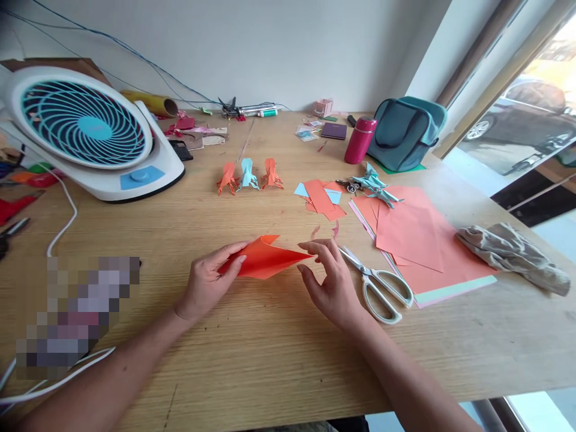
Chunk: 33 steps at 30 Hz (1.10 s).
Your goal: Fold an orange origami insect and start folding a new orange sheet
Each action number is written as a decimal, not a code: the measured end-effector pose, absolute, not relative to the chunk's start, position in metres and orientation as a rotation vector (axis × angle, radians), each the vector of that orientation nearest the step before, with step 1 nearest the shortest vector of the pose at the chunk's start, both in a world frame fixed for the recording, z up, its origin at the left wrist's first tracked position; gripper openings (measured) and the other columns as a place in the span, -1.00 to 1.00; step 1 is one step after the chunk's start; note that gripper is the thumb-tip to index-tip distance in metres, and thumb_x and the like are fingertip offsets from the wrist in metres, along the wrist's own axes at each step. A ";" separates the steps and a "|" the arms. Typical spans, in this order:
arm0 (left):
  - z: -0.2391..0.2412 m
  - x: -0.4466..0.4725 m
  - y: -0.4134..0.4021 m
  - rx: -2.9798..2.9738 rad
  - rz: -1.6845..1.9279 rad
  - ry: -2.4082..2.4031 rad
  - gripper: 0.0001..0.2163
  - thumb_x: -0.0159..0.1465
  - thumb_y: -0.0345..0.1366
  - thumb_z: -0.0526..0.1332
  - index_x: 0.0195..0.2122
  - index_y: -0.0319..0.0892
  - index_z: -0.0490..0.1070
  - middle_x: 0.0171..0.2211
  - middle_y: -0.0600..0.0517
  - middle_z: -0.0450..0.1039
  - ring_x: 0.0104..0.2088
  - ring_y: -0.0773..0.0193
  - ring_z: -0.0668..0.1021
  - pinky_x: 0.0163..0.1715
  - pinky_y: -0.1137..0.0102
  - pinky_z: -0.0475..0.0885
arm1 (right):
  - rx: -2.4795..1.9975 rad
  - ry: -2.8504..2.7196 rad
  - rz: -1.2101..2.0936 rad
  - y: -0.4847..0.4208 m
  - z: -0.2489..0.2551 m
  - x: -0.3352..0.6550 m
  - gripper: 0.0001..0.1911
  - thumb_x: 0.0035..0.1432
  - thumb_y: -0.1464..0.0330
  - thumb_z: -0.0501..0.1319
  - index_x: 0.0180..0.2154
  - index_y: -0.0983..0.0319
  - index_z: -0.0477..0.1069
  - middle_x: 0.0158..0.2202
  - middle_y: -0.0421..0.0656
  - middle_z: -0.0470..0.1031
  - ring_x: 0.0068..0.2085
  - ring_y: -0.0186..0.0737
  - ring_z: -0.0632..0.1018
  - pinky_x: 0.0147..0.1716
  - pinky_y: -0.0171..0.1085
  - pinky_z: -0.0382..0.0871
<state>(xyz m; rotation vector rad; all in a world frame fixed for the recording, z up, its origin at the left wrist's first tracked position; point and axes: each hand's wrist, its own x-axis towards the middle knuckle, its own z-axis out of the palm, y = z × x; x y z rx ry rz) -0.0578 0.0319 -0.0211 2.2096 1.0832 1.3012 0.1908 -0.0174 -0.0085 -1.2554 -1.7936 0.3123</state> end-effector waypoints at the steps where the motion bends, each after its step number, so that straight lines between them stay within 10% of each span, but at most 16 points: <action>1: -0.020 -0.058 0.032 2.174 1.308 1.107 -0.76 0.36 -0.35 0.18 0.02 -0.17 0.52 -0.02 -0.08 0.61 -0.06 0.22 0.66 0.03 0.32 0.57 | -1.250 -1.834 0.289 -0.019 -0.009 0.192 -0.64 0.30 0.34 0.19 0.12 0.09 0.30 0.01 -0.02 0.40 0.02 -0.02 0.47 -0.07 0.01 0.44; 5: -0.016 -0.056 0.029 2.137 1.286 1.109 -0.75 0.36 -0.33 0.19 0.02 -0.17 0.52 -0.02 -0.06 0.62 -0.07 0.21 0.66 0.01 0.31 0.58 | -1.212 -1.976 0.233 -0.022 -0.005 0.189 -0.49 0.25 0.28 0.28 0.18 0.11 0.22 0.12 0.04 0.37 0.12 0.07 0.43 0.07 0.10 0.36; 18: -0.001 -0.043 0.001 2.079 1.096 0.913 -0.72 0.40 -0.33 0.13 0.07 -0.19 0.49 -0.02 -0.07 0.61 -0.06 0.20 0.66 -0.05 0.38 0.58 | -1.322 -1.843 0.217 -0.022 -0.004 0.171 -0.83 0.26 0.28 0.26 -0.37 0.16 0.34 -0.50 -0.25 0.43 -0.46 -0.23 0.41 -0.40 -0.21 0.26; 33: -0.005 -0.042 -0.004 2.388 1.021 0.850 -0.58 0.34 -0.49 0.19 0.21 -0.09 0.32 0.03 0.02 0.57 -0.05 0.33 0.63 0.03 0.49 0.49 | -1.160 -1.674 0.467 -0.024 0.006 0.171 -0.90 0.25 0.35 0.28 -0.31 0.14 0.36 -0.39 -0.24 0.46 -0.35 -0.24 0.45 -0.32 -0.25 0.29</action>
